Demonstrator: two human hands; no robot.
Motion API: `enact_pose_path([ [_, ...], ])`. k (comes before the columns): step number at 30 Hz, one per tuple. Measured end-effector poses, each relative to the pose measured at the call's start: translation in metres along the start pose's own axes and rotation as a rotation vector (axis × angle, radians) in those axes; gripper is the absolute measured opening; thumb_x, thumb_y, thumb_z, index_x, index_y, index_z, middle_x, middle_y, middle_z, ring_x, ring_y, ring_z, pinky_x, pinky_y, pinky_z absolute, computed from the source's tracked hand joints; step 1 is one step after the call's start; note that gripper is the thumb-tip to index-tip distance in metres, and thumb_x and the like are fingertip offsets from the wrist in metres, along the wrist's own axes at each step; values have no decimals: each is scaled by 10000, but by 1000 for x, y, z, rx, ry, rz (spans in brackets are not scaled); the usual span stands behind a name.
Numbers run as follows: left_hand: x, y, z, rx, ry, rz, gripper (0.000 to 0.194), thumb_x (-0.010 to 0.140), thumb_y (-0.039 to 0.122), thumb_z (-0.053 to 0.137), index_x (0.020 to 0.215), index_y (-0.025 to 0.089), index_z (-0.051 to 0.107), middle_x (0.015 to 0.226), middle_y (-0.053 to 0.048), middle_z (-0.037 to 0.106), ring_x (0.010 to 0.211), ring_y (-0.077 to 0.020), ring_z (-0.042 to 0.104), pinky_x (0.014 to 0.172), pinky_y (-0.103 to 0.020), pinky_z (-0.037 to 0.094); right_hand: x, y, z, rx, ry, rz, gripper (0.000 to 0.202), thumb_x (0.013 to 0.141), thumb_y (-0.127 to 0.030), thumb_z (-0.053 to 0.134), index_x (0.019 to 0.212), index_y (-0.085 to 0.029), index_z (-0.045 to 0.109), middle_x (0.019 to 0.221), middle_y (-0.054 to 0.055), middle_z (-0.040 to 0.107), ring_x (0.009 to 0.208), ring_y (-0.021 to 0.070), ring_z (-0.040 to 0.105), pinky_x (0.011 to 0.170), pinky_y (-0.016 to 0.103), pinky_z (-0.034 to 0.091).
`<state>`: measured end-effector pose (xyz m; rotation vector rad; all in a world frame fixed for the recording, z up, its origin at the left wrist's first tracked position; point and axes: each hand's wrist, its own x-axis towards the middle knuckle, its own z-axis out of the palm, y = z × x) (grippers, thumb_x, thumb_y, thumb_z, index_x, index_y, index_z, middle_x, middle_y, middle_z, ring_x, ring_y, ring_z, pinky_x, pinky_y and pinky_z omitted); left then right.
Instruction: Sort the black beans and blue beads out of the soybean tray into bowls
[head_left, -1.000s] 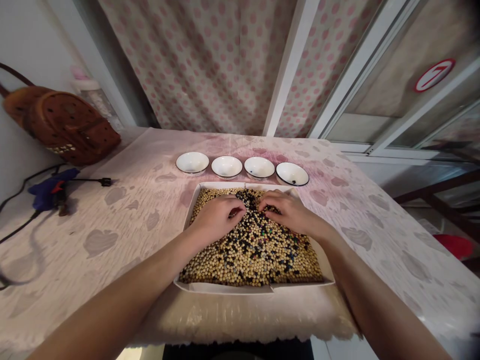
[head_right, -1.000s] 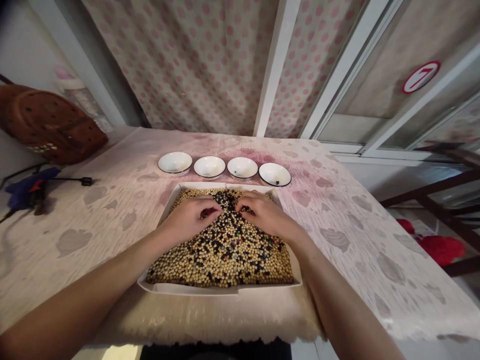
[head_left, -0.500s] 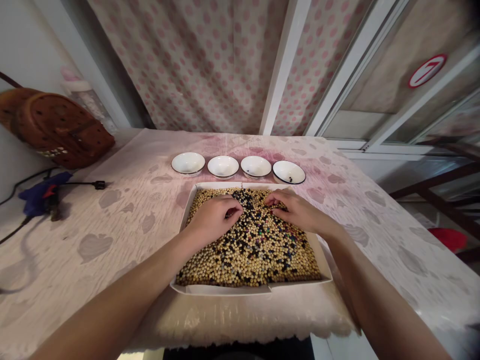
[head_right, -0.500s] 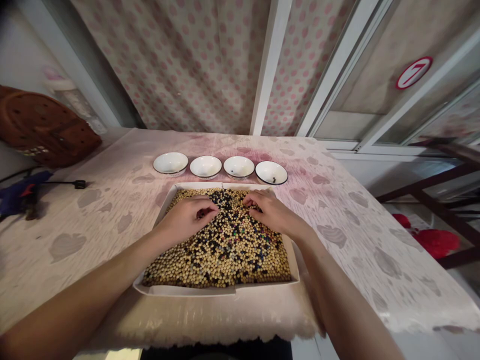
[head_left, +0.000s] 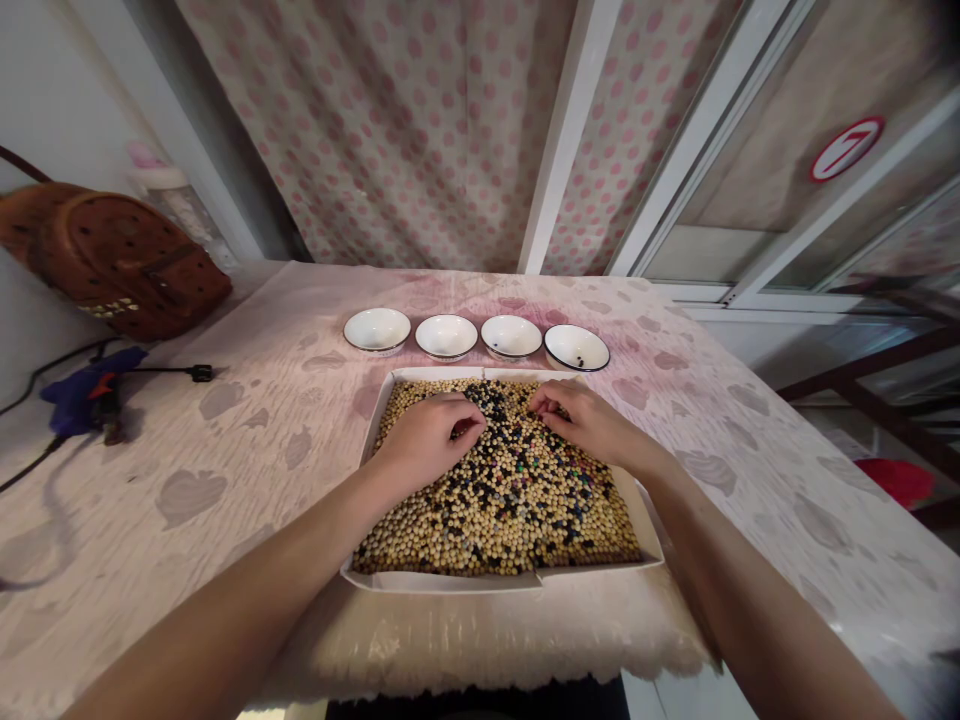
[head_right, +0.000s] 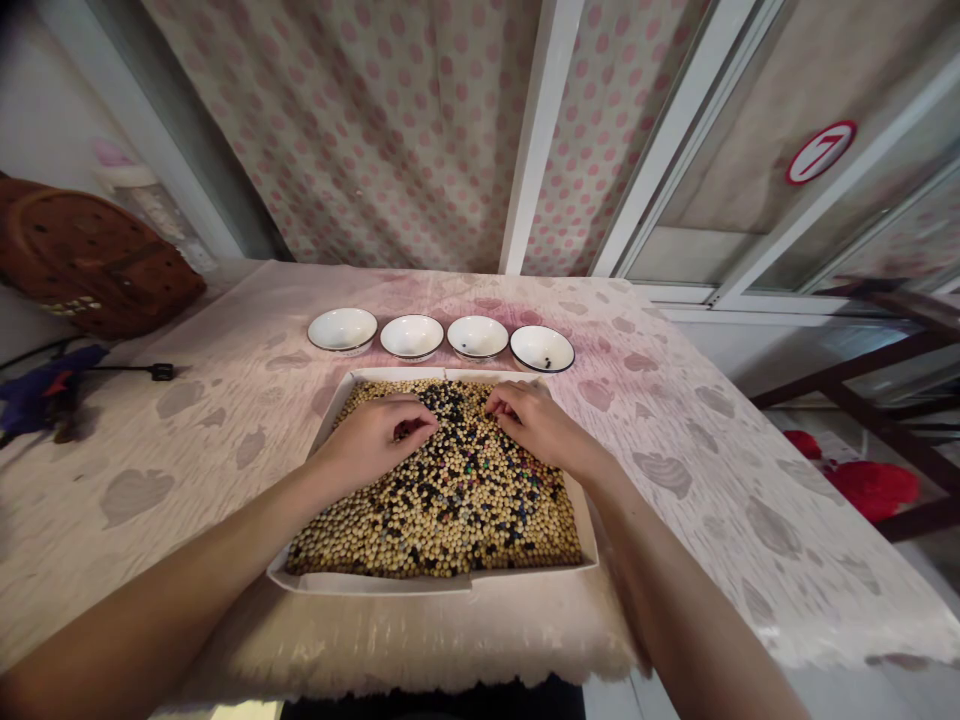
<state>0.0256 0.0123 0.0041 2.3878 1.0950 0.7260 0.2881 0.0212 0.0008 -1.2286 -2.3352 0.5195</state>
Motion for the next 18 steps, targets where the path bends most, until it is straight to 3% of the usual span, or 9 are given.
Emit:
enact_pose_path([
  [10,-1,0,0,-1,-5,1,167,922,174,541,915,198,706,926,-30,708,825,-159,642,750,-291,504,-5,8,-11,99,44,82,194,885,-193,487,1014,-213,630,978,59,689,877,200,638,803,368,507],
  [18,0,0,1,9,-4,1,165,920,185,547,922,197,712,921,-36,703,835,-164,641,744,-293,504,-9,11,-13,-41,-75,39,146,868,-181,538,962,-211,646,982,52,658,899,202,602,814,373,484],
])
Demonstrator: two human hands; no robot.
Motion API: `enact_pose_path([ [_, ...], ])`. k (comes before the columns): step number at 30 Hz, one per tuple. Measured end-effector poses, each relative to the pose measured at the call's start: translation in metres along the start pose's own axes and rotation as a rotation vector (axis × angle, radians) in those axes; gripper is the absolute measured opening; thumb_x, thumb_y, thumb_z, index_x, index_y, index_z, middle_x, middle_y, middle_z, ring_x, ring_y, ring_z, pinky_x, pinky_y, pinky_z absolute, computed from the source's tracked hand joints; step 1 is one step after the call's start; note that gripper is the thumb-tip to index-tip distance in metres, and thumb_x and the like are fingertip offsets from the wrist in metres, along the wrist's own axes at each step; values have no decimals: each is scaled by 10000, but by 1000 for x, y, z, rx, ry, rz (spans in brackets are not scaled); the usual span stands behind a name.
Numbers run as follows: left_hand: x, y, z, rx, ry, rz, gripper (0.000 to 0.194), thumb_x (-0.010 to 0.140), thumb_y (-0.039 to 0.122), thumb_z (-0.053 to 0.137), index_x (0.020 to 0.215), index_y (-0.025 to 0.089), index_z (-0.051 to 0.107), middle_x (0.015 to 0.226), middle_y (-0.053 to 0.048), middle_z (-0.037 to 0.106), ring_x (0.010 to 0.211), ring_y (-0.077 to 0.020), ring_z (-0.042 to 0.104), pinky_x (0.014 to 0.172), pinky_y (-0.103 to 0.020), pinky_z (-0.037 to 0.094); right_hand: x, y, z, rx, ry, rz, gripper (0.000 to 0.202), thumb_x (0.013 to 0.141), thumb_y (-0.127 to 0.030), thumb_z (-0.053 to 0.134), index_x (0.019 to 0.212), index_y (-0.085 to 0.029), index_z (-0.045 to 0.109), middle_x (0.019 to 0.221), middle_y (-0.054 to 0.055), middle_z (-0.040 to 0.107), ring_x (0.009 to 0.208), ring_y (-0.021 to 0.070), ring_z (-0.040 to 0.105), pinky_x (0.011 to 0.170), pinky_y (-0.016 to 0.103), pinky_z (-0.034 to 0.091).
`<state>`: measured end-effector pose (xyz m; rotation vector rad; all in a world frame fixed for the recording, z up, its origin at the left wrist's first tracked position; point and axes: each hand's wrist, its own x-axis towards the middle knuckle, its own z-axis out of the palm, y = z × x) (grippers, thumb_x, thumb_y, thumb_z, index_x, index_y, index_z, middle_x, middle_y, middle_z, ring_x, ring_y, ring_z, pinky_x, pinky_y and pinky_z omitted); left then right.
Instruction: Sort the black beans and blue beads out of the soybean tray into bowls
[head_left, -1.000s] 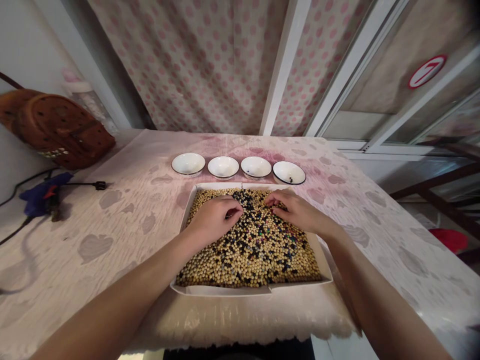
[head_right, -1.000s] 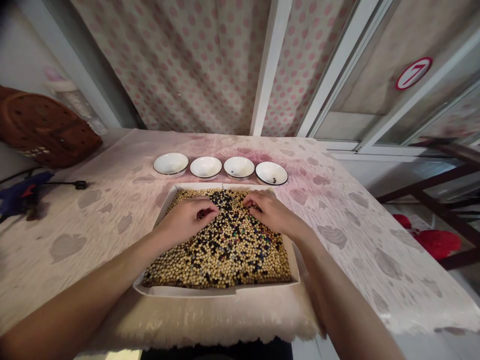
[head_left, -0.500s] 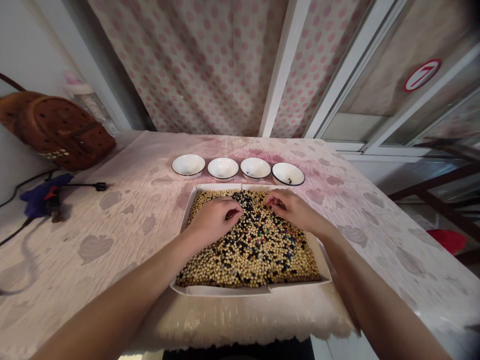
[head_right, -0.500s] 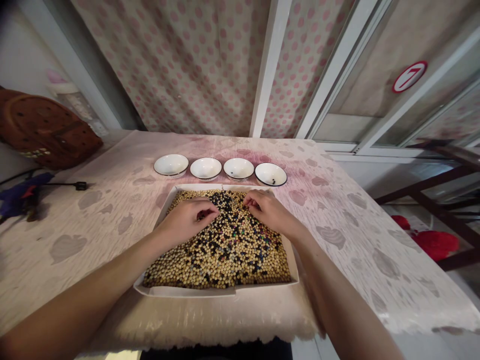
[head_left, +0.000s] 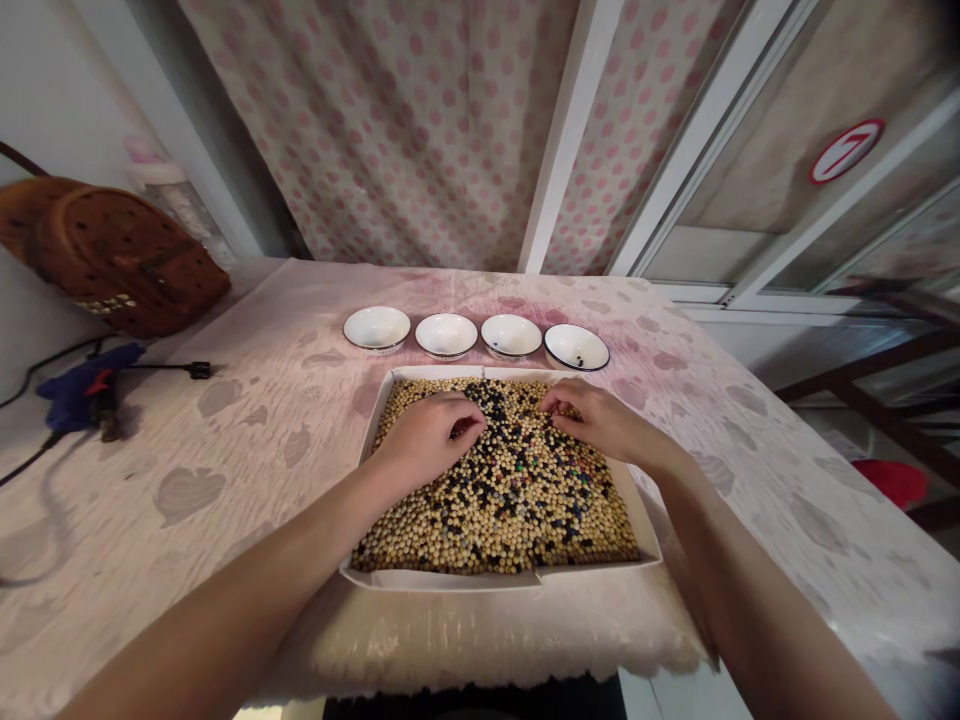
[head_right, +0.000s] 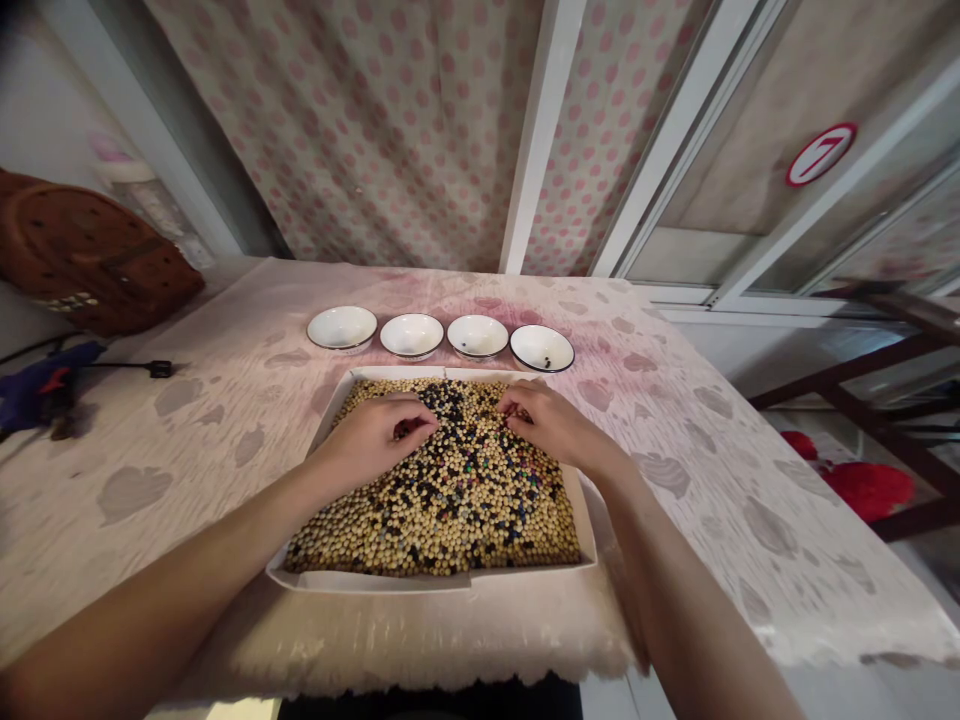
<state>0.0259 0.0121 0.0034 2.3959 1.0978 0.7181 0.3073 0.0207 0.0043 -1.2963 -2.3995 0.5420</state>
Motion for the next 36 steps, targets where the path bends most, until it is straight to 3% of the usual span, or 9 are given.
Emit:
enact_pose_path([
  [7,-1,-1,0,-5,-2,6,173,921,187,538,918,199,710,920,-41,706,835,-166,643,747,-297,504,2,-3,2,6,-2,4,107,879,-185,541,926,-204,636,926,48,642,811,182,583,748,346,483],
  [12,0,-1,0,-5,-11,0,163,913,173,545,910,197,706,926,-37,709,807,-158,641,743,-297,500,2,-3,3,20,-3,-11,189,863,-200,562,1039,-214,628,979,61,660,865,205,588,779,370,492],
  [29,-1,-3,2,-4,1,22,169,931,193,530,927,205,699,936,-31,713,822,-159,648,746,-294,509,4,-7,4,29,4,-31,96,872,-180,549,889,-208,639,898,45,638,800,181,575,733,339,478],
  [33,-1,-3,0,70,24,44,176,941,201,523,955,209,698,959,-43,701,881,-180,645,818,-335,526,6,-7,2,7,147,-60,90,891,-199,534,900,-217,621,940,63,616,918,216,582,831,379,483],
  [36,-2,1,-3,202,56,140,215,940,213,547,1114,226,672,1238,-74,636,1160,-244,572,995,-431,482,9,4,-2,-41,389,-11,95,906,-245,523,928,-223,613,978,74,601,966,232,585,882,402,479],
])
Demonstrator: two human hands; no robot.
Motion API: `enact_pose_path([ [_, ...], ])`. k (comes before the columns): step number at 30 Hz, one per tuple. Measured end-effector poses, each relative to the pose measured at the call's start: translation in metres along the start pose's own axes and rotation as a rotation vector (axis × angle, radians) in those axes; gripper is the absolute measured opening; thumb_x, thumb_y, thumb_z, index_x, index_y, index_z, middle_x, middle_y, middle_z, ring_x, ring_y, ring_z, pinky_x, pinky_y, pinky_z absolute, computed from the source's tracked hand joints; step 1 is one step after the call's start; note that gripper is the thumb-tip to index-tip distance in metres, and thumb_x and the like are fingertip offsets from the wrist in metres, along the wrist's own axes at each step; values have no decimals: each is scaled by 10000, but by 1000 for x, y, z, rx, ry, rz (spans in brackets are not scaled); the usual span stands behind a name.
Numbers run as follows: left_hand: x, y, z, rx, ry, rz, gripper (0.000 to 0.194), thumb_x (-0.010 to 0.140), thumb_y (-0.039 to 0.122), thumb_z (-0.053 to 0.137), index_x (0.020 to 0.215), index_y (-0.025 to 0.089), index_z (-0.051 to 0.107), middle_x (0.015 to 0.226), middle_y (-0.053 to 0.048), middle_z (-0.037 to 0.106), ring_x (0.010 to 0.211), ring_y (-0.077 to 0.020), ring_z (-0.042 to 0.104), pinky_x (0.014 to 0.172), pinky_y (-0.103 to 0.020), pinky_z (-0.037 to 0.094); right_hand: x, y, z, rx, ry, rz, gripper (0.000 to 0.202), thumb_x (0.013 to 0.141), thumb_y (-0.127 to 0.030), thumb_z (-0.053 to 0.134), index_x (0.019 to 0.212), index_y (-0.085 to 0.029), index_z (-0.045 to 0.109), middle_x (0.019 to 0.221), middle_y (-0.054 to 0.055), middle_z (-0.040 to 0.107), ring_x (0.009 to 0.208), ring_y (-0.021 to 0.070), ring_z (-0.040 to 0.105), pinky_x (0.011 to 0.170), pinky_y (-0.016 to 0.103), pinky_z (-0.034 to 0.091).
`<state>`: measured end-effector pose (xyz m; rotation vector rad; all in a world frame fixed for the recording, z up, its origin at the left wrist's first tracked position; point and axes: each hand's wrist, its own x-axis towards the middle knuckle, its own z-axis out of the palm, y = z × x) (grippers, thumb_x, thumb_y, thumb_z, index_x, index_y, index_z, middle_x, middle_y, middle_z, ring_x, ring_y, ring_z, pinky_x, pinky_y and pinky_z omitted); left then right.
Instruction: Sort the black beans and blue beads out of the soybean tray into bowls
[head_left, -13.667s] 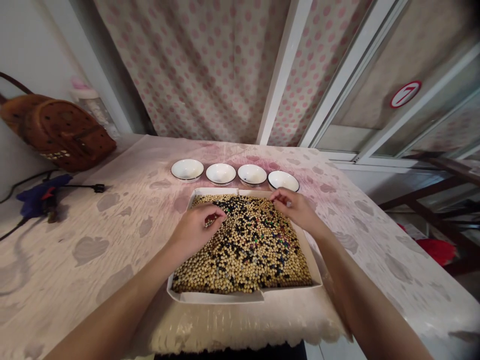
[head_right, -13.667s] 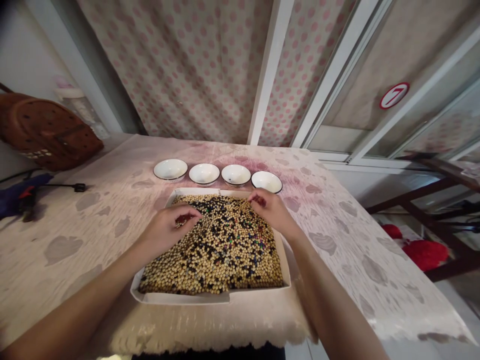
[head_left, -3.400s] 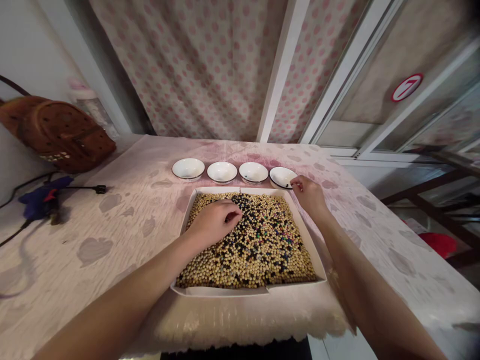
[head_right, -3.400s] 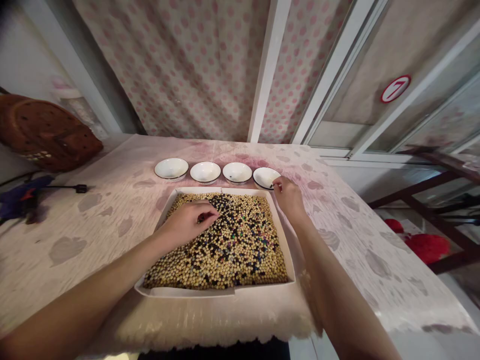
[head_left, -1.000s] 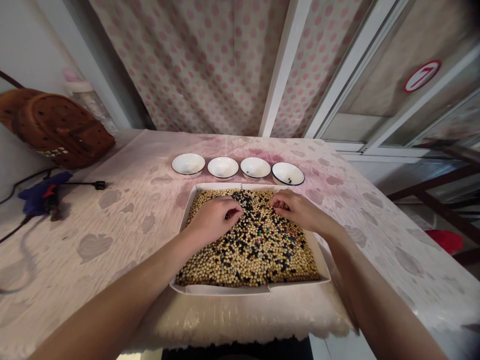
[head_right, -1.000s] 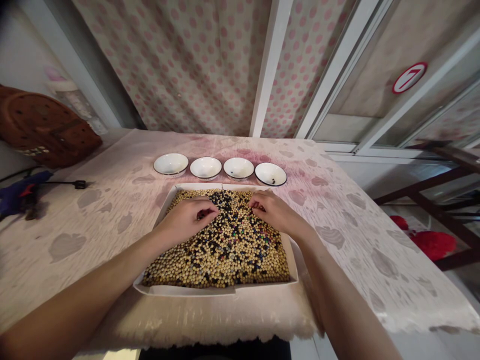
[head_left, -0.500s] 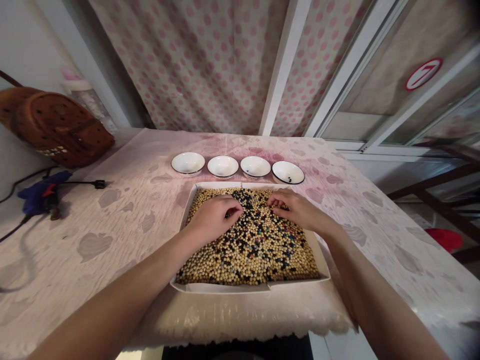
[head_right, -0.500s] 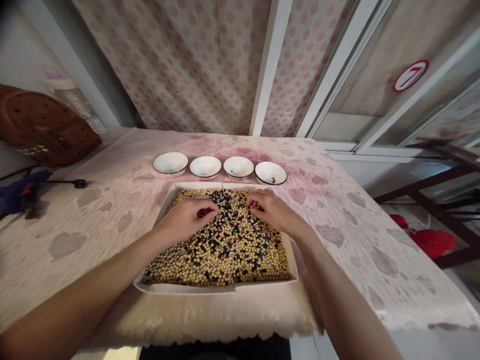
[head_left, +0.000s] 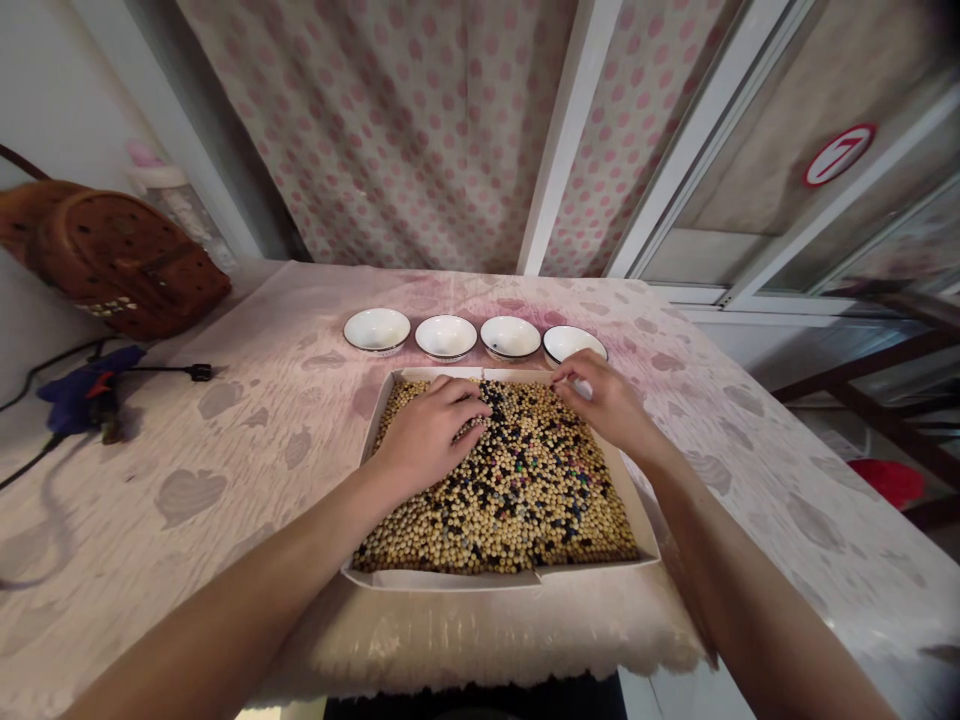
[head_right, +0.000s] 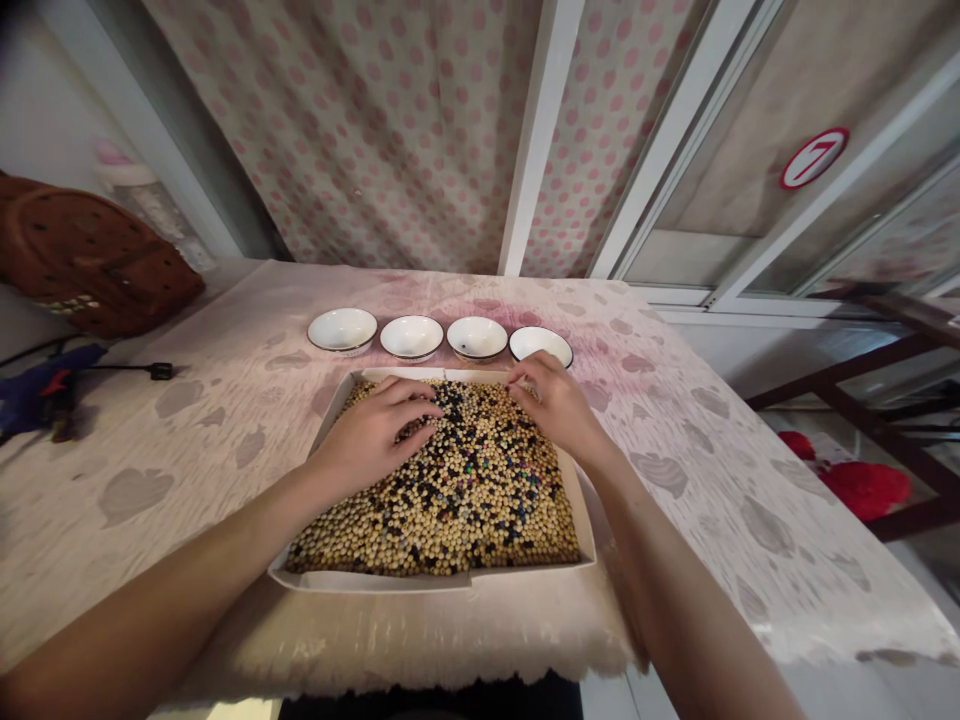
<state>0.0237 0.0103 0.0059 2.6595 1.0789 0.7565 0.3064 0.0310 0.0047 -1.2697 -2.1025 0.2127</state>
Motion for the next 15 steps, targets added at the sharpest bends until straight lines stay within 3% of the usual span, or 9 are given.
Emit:
enact_pose_path([
  [4,0,13,-7,172,-16,163,469,924,250,604,1381,267,500,1584,-68,319,1471,-311,242,1192,-565,221,5,37,1,-148,243,121,106,875,-266,534,907,-222,626,959,90,604,883,246,590,857,434,491],
  [9,1,31,-13,276,-98,261,561,950,273,579,1472,280,374,1612,-55,264,1493,-308,197,1202,-582,168,7,71,6,-241,273,152,163,856,-261,520,876,-201,669,913,111,617,872,275,588,852,466,491],
  [12,0,35,-15,314,-116,311,500,980,274,525,1463,263,394,1612,-46,263,1501,-276,181,1212,-557,164,8,56,3,-225,306,149,190,865,-266,533,940,-197,692,955,118,638,917,283,604,891,475,483],
  [15,0,34,-13,325,-114,373,419,1001,286,483,1417,246,461,1609,-32,272,1510,-236,148,1232,-524,144,9,10,-5,-91,357,119,222,913,-266,509,1047,-225,682,1033,102,656,959,260,619,918,450,481],
])
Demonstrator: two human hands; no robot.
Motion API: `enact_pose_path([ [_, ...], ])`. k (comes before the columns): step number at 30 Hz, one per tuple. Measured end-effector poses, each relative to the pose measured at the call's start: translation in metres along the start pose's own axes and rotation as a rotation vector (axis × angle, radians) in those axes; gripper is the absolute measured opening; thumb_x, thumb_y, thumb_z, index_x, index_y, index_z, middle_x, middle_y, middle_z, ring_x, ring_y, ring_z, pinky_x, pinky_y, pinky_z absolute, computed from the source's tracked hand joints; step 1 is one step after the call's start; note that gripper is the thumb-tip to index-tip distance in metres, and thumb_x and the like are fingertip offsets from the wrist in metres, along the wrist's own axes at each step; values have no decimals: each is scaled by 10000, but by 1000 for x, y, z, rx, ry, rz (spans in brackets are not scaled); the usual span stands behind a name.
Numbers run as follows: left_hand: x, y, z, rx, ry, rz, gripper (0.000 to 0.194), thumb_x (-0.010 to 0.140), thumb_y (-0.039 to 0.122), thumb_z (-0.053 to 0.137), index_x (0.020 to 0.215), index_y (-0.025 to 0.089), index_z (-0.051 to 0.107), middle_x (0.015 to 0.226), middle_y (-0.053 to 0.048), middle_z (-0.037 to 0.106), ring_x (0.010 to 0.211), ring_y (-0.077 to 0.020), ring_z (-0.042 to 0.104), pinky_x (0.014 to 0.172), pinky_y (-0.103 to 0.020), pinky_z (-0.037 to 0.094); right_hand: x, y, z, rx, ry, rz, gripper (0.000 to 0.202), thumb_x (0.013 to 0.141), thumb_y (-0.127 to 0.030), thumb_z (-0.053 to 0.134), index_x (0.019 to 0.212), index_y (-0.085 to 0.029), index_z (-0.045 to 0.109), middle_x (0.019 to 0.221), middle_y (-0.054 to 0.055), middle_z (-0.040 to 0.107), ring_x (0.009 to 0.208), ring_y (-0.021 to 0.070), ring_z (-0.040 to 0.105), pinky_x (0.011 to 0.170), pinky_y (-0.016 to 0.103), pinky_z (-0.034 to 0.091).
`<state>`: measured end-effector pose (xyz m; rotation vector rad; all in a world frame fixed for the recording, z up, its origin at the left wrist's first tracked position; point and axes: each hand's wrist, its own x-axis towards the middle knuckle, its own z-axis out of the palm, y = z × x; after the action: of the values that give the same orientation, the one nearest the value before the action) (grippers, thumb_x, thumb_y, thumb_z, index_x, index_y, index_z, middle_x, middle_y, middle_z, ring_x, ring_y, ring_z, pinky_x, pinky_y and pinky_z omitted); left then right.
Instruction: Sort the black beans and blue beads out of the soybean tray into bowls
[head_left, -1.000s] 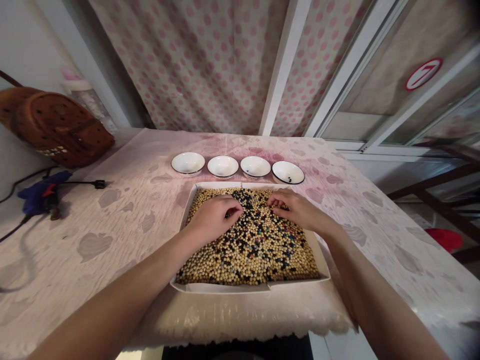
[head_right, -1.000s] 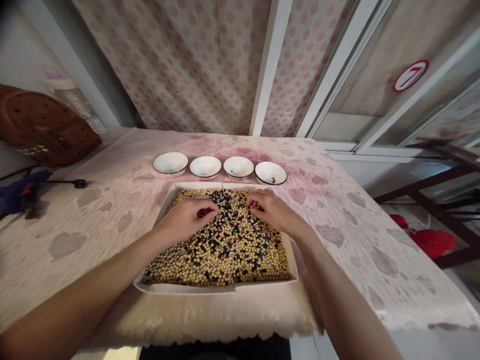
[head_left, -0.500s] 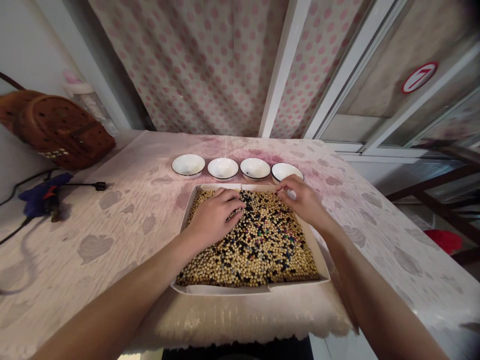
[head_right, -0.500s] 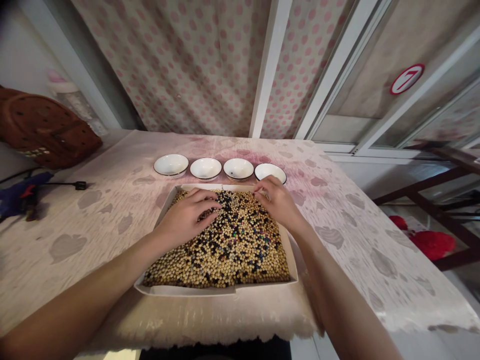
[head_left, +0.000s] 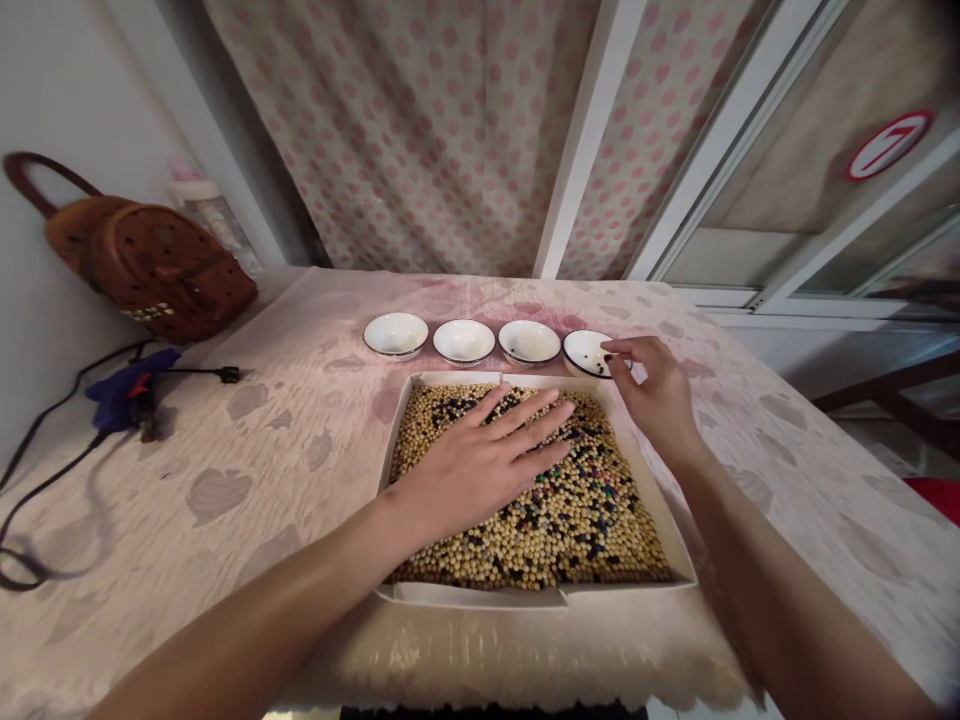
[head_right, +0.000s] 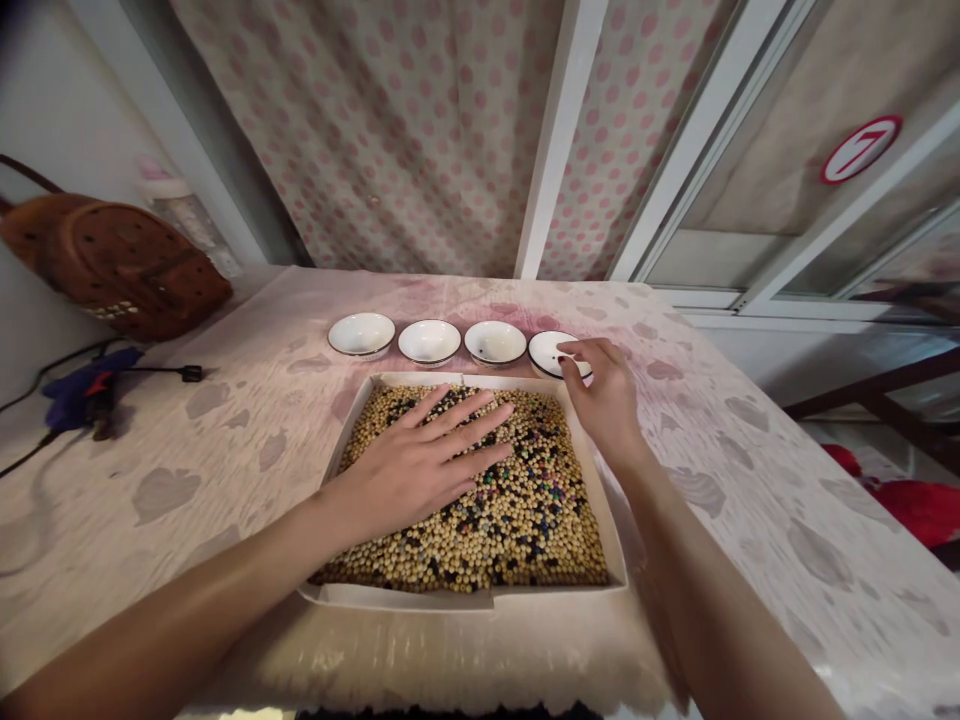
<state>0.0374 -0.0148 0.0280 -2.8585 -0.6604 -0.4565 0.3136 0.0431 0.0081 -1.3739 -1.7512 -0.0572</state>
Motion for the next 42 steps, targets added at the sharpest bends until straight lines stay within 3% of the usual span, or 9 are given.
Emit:
enact_pose_path([
  [4,-2,-1,8,-15,45,54,345,999,275,486,1337,236,547,1552,-24,395,1493,-226,212,1236,-520,150,-6,-65,-14,343,-236,-183,270,965,-246,473,1166,-265,652,1135,66,662,1083,226,605,957,419,476],
  [8,-2,-2,15,-58,83,35,295,986,267,513,1263,244,610,1344,-21,616,1373,-220,439,1231,-495,195,-16,-88,-13,408,-444,-356,291,960,-203,491,1194,-259,655,1132,60,665,1092,207,599,939,399,491],
  [11,-2,-3,14,-123,80,37,280,978,246,521,1237,236,626,1251,-25,671,1278,-209,538,1215,-485,250,-21,-85,-10,359,-481,-374,303,958,-181,488,1203,-251,652,1139,56,671,1075,197,609,923,385,497],
  [16,-5,-9,12,-259,173,21,263,978,203,511,1201,221,648,1294,-41,654,1260,-186,559,1170,-456,350,-20,-75,-10,319,-464,-335,241,964,-204,480,1138,-220,647,1065,55,695,986,186,634,869,353,500],
  [20,-9,-23,17,-385,331,-208,249,955,160,529,1143,221,681,1244,-50,672,1121,-181,637,989,-381,518,-15,-52,-15,188,-431,-187,193,960,-234,478,978,-190,664,928,51,693,849,175,629,773,324,480],
  [23,-10,-33,22,-400,381,-430,197,943,171,542,1033,212,712,1058,-47,716,977,-185,664,889,-361,540,-13,-34,-20,129,-602,-100,185,937,-225,492,936,-199,675,902,30,697,791,158,621,721,297,458],
  [28,-9,-39,25,-388,324,-601,149,919,202,572,929,209,721,940,-25,720,914,-200,651,840,-351,511,-17,-25,-23,84,-815,-48,148,892,-198,526,946,-210,664,902,23,680,787,156,596,714,292,438],
  [32,-11,-40,27,-438,268,-677,164,895,180,569,948,213,720,954,-19,698,799,-172,629,749,-311,504,-20,-27,-19,-4,-829,-70,155,856,-134,531,946,-204,637,964,47,656,868,179,572,758,311,420],
  [42,-13,-46,36,-493,262,-717,227,863,107,555,945,220,735,983,-26,675,793,-163,603,687,-280,473,-21,-33,-9,5,-809,-68,128,834,-66,515,825,-179,576,813,20,587,750,145,502,685,284,359],
])
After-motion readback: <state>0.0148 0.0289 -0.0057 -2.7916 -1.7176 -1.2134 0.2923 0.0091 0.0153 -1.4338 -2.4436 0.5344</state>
